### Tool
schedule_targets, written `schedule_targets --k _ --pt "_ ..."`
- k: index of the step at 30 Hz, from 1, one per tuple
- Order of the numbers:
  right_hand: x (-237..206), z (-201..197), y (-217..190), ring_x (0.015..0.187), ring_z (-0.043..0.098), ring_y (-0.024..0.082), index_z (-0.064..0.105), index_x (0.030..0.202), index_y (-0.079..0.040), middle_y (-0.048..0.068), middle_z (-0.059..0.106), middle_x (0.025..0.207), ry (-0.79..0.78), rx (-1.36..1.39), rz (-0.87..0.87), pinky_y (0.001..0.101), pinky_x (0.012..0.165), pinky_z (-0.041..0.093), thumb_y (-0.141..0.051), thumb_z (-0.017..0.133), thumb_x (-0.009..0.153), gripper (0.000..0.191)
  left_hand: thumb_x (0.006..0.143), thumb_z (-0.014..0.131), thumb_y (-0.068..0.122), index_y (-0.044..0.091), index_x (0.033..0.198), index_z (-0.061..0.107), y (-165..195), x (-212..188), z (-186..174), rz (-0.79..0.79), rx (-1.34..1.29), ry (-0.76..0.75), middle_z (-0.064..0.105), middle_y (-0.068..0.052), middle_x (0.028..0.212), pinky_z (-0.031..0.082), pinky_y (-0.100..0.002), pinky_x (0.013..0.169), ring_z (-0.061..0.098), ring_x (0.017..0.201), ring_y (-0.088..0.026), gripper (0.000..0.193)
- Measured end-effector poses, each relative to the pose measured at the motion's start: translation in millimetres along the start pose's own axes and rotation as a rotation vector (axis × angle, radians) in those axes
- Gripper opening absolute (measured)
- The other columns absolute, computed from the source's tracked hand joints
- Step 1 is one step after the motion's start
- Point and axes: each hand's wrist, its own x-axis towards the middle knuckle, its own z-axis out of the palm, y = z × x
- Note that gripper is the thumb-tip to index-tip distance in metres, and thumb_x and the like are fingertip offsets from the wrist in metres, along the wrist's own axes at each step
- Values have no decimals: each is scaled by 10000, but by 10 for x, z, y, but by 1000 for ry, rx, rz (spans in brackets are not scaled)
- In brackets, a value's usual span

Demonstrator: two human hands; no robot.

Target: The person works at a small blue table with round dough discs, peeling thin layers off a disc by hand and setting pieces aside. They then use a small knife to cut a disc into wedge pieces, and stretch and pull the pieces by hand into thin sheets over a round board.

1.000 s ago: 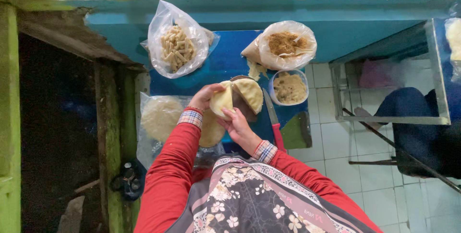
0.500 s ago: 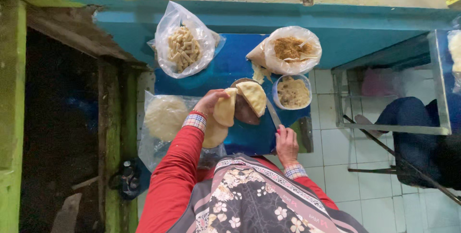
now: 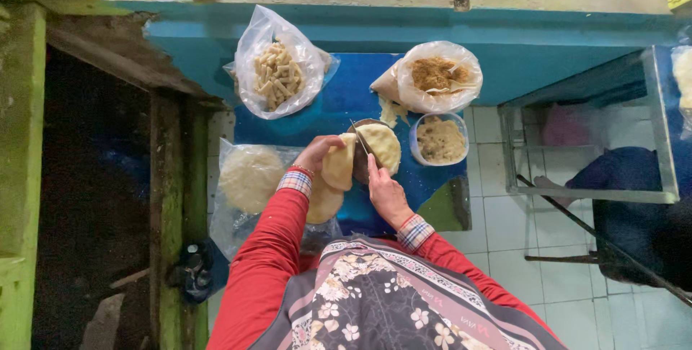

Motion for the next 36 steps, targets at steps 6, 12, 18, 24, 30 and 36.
schedule_targets --k 6,12,18,24,30,36 --pt "122 14 -52 689 697 383 315 1586 -28 202 612 938 -13 -33 -17 465 617 587 -53 538 940 684 811 697 175 60 954 706 -17 -25 49 10 66 105 709 -125 939 581 -418 750 711 841 -269 183" --pt "-448 118 142 677 693 370 316 1580 -71 185 607 948 -22 -4 -25 461 579 575 -53 553 907 714 789 694 155 39 966 723 -15 -112 140 78 54 124 720 -113 942 590 -406 756 720 849 -262 214" --pt "-956 -90 474 660 653 363 366 1560 -127 144 601 899 21 120 -93 463 586 549 -155 607 963 644 818 678 123 61 1088 669 109 -119 -6 169 -108 11 690 -80 973 594 -401 771 704 874 -241 277" --pt "-1057 -203 550 755 635 324 437 1540 -100 138 601 889 153 273 -71 438 684 526 -101 594 987 575 849 690 83 35 1137 668 337 142 -202 472 77 281 694 -78 1001 555 -387 813 673 895 -227 293" --pt "-1098 -302 642 776 631 337 446 1537 -80 157 620 917 210 331 -10 425 716 529 -94 590 991 565 883 690 172 99 1161 693 119 68 167 820 1144 883 696 -101 1123 510 -432 923 639 1068 -295 287" --pt "-1047 -341 768 858 672 312 449 1543 -83 162 667 1010 304 349 54 399 756 546 -91 575 1012 546 798 782 361 138 1170 676 -68 198 892 761 1518 448 676 -86 1173 430 -548 942 602 1141 -312 446"
